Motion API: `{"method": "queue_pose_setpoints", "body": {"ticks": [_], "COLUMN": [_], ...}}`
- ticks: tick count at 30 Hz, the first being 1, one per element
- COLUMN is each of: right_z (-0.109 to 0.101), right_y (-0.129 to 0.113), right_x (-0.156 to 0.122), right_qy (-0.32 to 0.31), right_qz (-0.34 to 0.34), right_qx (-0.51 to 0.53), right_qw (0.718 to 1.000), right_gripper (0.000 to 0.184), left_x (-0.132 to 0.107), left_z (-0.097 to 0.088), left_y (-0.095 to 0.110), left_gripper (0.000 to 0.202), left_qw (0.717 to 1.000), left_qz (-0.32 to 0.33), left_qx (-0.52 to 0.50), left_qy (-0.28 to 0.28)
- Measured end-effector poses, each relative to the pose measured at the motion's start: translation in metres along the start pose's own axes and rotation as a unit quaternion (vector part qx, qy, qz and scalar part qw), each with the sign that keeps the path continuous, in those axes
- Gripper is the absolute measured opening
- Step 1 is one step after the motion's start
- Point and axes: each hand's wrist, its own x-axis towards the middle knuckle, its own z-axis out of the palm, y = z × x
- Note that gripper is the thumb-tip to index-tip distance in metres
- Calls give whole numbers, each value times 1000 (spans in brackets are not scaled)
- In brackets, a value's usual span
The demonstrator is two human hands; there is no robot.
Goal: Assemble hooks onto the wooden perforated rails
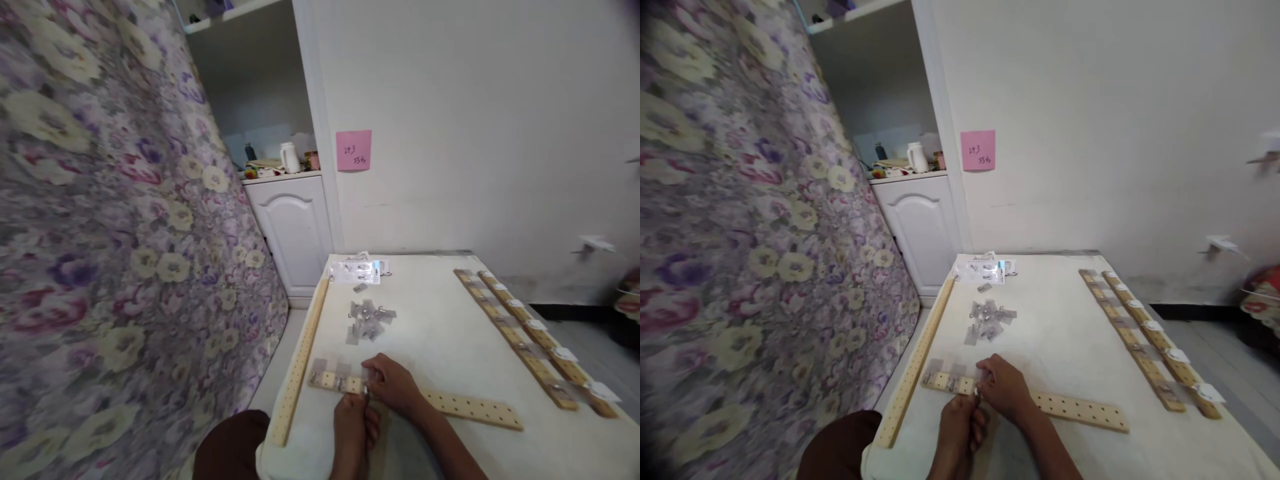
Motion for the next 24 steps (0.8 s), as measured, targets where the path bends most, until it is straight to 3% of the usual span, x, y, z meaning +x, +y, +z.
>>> {"method": "queue_pose_setpoints", "body": {"ticks": [24], "right_z": [-6], "right_y": [1], "right_x": [4], "right_qy": [-10], "right_qz": [14], "right_qx": [33], "right_qw": [999], "right_gripper": [38], "left_x": [5], "left_z": [-1], "left_y": [-1], "left_gripper": [28], "left_qw": [999], "left_qz": [8], "left_qx": [28], "left_qy": [-38]}}
